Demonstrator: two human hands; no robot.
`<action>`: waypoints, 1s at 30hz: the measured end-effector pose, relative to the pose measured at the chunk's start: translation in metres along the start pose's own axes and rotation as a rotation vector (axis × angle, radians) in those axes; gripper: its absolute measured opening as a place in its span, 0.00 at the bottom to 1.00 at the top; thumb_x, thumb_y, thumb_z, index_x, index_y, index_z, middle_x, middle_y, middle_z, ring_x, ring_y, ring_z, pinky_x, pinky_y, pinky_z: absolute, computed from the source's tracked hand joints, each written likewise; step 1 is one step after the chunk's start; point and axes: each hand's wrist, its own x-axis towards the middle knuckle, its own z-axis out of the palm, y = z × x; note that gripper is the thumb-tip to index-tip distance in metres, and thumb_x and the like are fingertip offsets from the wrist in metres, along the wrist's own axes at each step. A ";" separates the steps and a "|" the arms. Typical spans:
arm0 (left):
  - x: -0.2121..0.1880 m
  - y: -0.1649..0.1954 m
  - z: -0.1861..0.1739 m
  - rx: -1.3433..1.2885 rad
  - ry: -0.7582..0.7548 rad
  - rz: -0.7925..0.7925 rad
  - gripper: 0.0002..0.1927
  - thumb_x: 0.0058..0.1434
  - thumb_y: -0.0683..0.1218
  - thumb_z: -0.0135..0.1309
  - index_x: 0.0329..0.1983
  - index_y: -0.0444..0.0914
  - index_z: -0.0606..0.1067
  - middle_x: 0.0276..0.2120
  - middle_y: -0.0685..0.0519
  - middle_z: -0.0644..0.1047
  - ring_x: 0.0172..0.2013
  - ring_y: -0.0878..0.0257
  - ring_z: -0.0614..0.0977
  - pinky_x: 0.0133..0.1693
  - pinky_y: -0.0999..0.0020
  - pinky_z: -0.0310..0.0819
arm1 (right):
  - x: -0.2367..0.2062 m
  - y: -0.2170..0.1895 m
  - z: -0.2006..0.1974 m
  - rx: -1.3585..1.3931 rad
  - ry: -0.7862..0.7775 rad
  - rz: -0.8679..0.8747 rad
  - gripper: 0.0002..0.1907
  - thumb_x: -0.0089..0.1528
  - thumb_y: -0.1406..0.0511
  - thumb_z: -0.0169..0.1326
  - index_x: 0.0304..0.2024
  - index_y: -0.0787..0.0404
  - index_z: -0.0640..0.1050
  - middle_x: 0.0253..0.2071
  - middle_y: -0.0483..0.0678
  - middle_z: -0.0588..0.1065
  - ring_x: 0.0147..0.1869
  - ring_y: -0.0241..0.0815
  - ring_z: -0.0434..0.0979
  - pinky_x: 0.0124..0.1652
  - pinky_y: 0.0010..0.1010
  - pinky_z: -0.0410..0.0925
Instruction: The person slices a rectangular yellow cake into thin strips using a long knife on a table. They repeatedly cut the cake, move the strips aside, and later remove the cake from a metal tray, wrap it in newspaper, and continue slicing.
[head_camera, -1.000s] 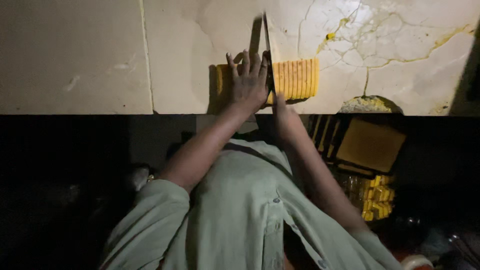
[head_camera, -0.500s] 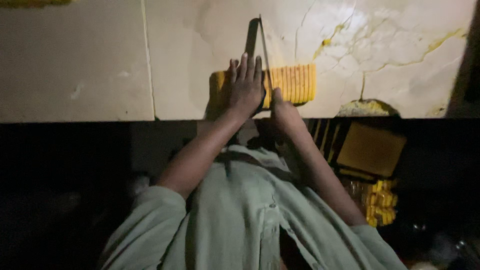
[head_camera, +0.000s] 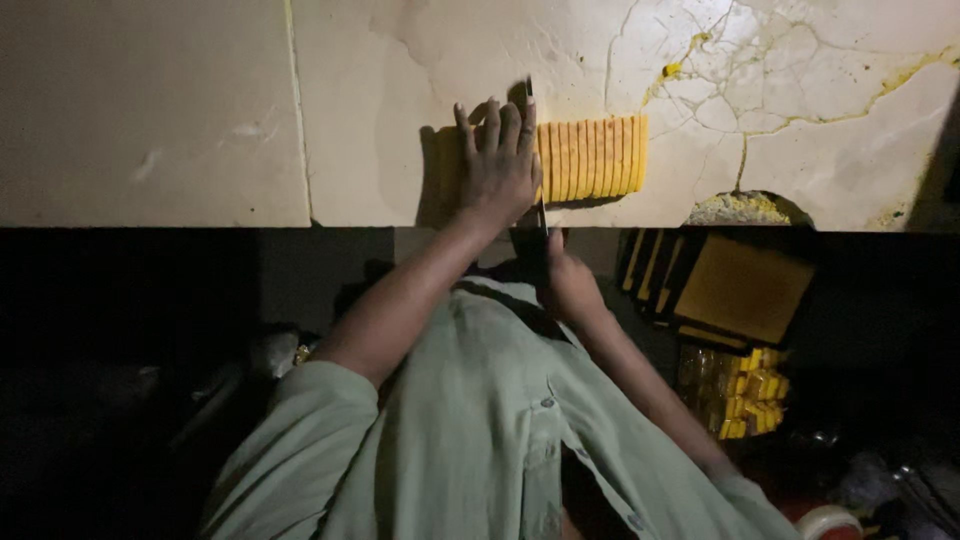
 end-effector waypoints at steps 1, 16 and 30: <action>-0.001 -0.002 0.006 -0.015 0.038 0.006 0.39 0.70 0.55 0.40 0.79 0.33 0.46 0.73 0.35 0.56 0.75 0.38 0.50 0.67 0.21 0.25 | 0.018 -0.002 -0.002 -0.020 0.018 -0.014 0.47 0.57 0.66 0.58 0.71 0.75 0.48 0.41 0.72 0.76 0.43 0.72 0.76 0.40 0.53 0.69; -0.006 -0.008 -0.018 0.023 -0.038 -0.005 0.37 0.71 0.54 0.38 0.78 0.34 0.48 0.71 0.36 0.58 0.73 0.36 0.51 0.64 0.16 0.25 | -0.064 -0.051 -0.050 -0.026 -0.242 0.140 0.43 0.62 0.66 0.49 0.75 0.66 0.45 0.43 0.70 0.76 0.47 0.69 0.78 0.44 0.49 0.71; -0.002 -0.024 0.000 0.067 0.089 -0.010 0.35 0.70 0.54 0.40 0.77 0.39 0.48 0.76 0.43 0.52 0.75 0.39 0.46 0.64 0.15 0.26 | 0.055 -0.127 -0.107 0.100 0.043 -0.019 0.47 0.58 0.58 0.64 0.66 0.71 0.51 0.39 0.69 0.77 0.41 0.71 0.78 0.38 0.53 0.71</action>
